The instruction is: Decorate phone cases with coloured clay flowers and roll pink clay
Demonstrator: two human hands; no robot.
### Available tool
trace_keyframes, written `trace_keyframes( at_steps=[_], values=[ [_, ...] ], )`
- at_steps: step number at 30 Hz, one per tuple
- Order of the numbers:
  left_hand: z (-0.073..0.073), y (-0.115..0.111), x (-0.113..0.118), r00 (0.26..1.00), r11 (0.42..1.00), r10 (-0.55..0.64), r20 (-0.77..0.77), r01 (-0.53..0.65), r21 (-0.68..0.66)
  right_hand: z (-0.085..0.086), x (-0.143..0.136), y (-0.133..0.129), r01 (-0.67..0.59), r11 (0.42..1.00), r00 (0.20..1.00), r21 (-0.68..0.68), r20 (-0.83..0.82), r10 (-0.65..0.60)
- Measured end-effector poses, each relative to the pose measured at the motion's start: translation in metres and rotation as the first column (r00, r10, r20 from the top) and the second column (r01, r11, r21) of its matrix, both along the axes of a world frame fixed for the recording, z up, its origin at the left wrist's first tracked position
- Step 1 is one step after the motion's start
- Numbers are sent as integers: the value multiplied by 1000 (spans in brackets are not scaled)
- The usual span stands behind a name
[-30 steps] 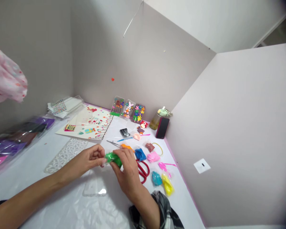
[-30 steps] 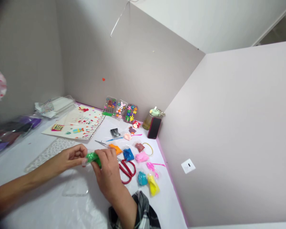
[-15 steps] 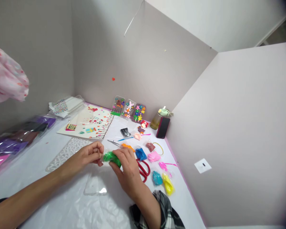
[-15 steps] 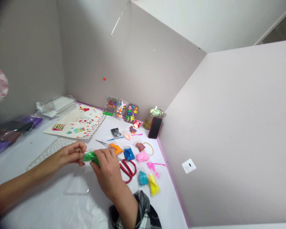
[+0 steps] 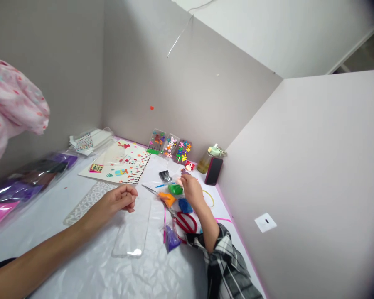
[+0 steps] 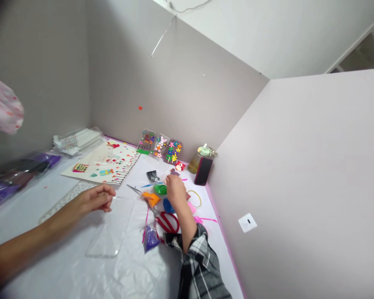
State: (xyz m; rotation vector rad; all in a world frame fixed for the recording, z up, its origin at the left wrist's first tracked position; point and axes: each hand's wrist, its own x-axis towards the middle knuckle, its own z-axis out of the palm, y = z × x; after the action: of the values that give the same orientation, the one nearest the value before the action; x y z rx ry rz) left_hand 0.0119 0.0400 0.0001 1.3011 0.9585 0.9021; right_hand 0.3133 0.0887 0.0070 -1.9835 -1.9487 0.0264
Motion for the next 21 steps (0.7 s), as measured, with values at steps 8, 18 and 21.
trace_keyframes(
  at_steps=[8,18,21],
  values=[
    [-6,2,2,1000,999,-6,-5,7,47,-8,9,27,148,985,989,-86,-17,-150],
    [0,1,-2,991,975,120,-55,-107,195,19,-34,-27,-143,988,885,53,-440,152],
    [-2,0,-1,986,960,143,-81,-119,254,19,-58,-63,-246,966,788,76,-565,245]
  ],
)
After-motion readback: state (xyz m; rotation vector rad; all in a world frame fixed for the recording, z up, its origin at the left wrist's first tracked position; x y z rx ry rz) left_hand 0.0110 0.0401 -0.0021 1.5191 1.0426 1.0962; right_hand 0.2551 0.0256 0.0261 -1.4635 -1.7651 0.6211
